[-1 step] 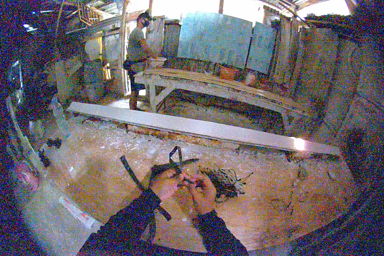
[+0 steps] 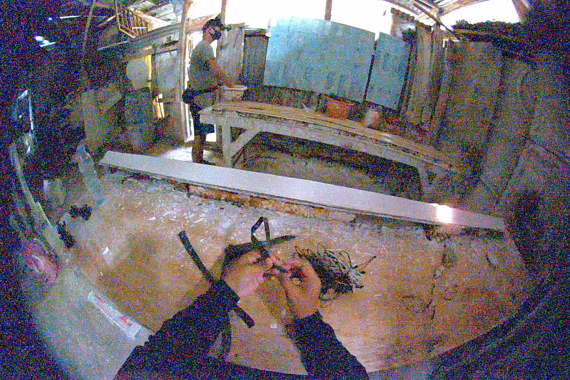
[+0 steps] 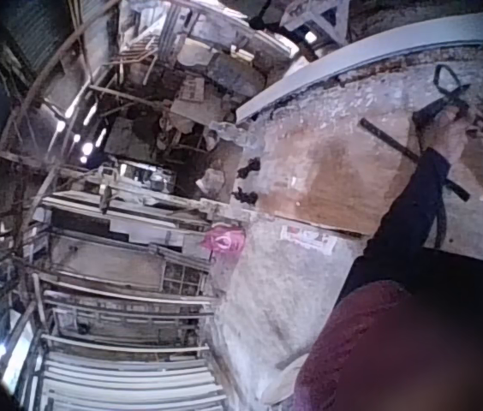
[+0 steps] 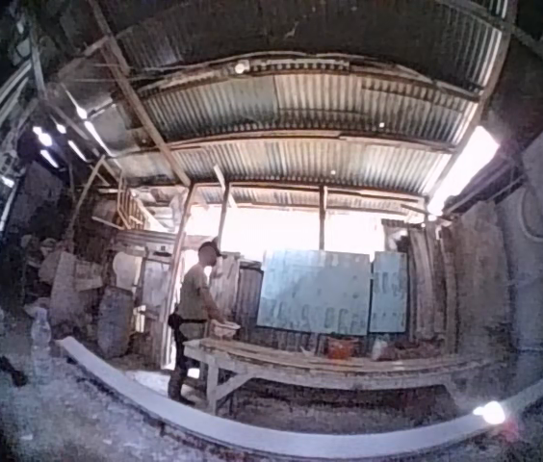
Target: The person uses a knife to cut black cable strips into small pieces on a wooden workbench. The person repeatedly picks up strips, cuts them, and places the cut pieces into a growing pile on the table.
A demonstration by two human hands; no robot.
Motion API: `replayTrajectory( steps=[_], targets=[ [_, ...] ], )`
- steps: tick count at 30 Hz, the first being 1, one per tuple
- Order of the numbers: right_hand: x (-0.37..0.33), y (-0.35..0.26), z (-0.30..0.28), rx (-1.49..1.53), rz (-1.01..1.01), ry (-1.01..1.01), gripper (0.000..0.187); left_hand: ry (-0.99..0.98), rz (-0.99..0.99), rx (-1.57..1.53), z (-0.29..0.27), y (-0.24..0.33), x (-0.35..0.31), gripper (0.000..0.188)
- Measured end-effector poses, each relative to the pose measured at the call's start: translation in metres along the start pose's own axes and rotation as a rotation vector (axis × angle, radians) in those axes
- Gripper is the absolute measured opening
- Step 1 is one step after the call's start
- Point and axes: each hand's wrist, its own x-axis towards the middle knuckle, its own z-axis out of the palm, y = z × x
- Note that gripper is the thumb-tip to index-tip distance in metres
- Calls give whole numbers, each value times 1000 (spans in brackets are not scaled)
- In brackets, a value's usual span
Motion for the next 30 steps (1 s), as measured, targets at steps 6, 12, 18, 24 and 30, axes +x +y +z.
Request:
replayTrajectory(
  steps=[6,12,18,24,30],
  targets=[
    [4,-2,2,-29,-12,-6,20,-25,2,-37,-4,3,4,8],
    [4,-2,1,-41,-8,-11,19,-81,4,-146,-5,1,5,9],
    [5,-3,3,-36,-27,-14,20,-24,17,-67,-5,2,4,8],
    [2,-15,4,-69,-21,-22,22,-41,33,-79,-5,1,5,10],
    [2,-9,5,-131,-46,-18,24,-64,34,-168,-5,1,4,9]
  ],
)
